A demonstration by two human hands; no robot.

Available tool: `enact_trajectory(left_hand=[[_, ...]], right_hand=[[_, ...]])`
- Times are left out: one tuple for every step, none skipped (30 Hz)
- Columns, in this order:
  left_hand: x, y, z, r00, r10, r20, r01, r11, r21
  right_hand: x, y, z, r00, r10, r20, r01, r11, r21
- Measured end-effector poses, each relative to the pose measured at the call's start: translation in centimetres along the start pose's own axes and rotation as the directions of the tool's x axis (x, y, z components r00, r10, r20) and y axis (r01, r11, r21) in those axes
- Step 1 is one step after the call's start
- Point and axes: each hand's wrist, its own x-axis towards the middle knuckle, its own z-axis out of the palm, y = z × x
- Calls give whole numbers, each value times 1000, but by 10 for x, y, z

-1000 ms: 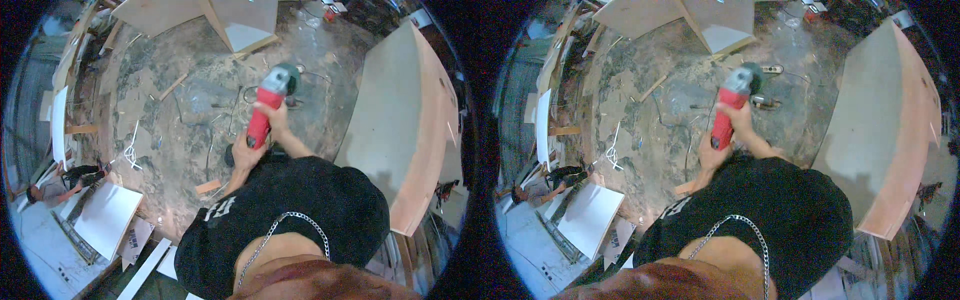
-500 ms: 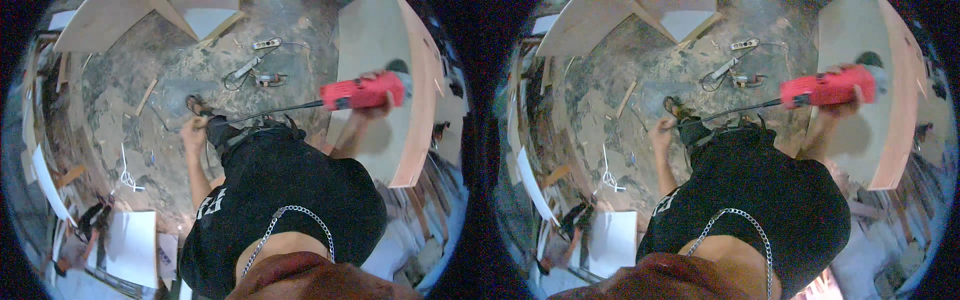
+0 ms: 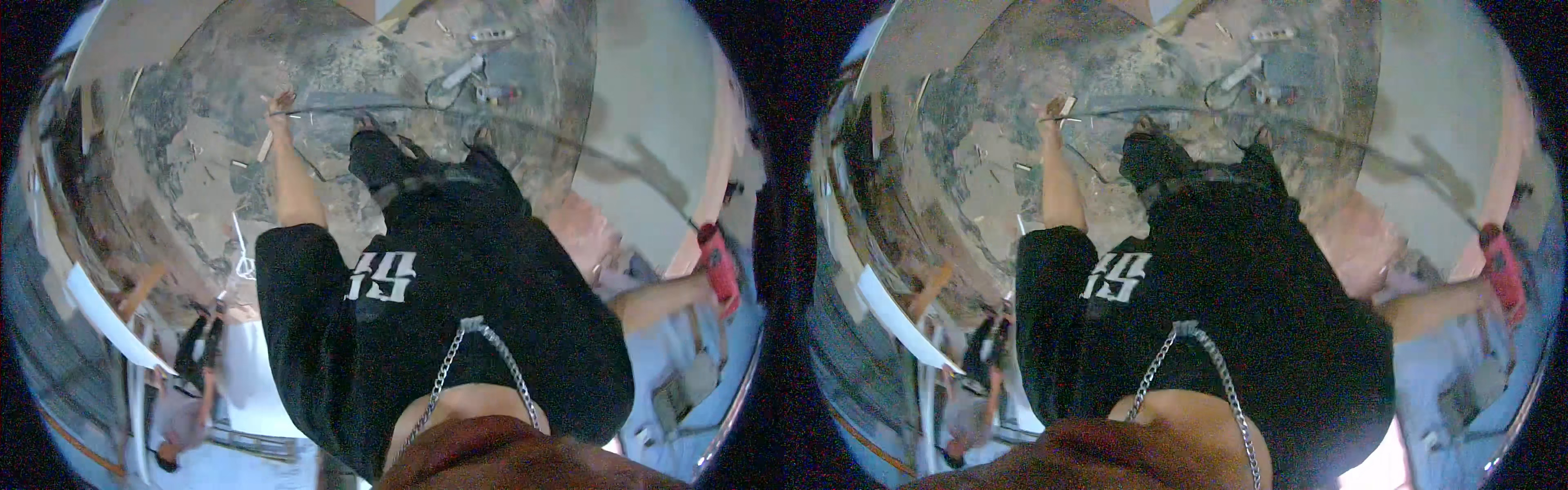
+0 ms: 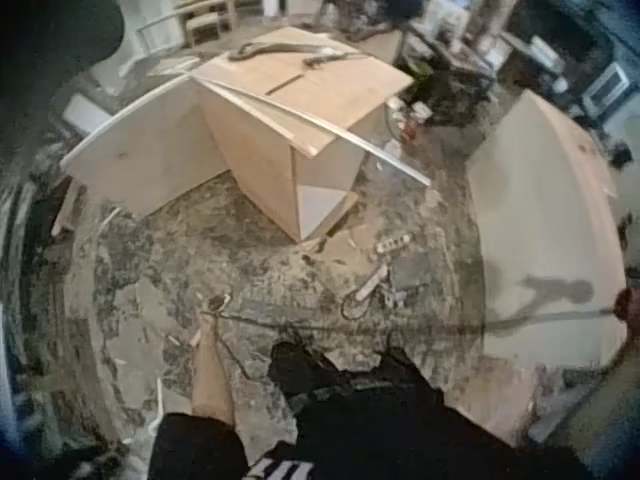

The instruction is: The person uses a pencil and a ruler to mark a line on a wooden cabinet panel, then uses a powered angle grinder to cut along the marked line.

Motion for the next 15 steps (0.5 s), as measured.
enact_trajectory(left_hand=[[3,-8,-7,999,17,-34,-18,1000,-17],[15,-3,-6,999,42,33,-45,995,93],[27,3,-10,993,70,93,-87,977,197],[32,7,-13,962,53,269,-164,898,408],[35,7,-9,943,12,333,-208,802,559],[37,6,-14,921,-37,388,-262,679,686],[57,28,-40,921,-30,387,-318,515,796],[86,64,-88,931,28,363,-353,315,881],[111,92,-123,892,125,435,-449,123,885],[132,116,-149,832,207,515,-509,-85,857],[146,124,-140,851,133,509,-465,-262,846],[144,130,-134,831,153,536,-522,-123,844],[129,144,-97,762,43,647,-640,-110,761],[137,181,-94,831,53,554,-542,-154,826],[144,207,-110,894,70,442,-421,-202,884]], right_hand=[[-14,21,8,999,54,-3,-54,999,8],[-24,36,16,995,96,-16,-96,995,17],[-33,54,26,991,134,-26,-133,990,38],[-45,61,26,987,150,-57,-148,988,35],[-55,63,19,982,166,-95,-166,986,15],[-65,62,8,974,182,-136,-184,983,-2],[-71,75,13,965,211,-155,-208,977,34],[-78,98,24,950,266,-166,-251,963,102],[-85,118,31,937,303,-172,-278,948,157],[-94,130,23,925,320,-205,-280,939,199],[-106,126,0,912,312,-265,-271,945,182],[-119,124,-17,896,308,-320,-267,949,167],[-134,113,-33,880,285,-379,-257,958,125],[-136,126,-30,869,307,-388,-261,950,169],[-143,146,-30,851,347,-393,-280,935,218]])
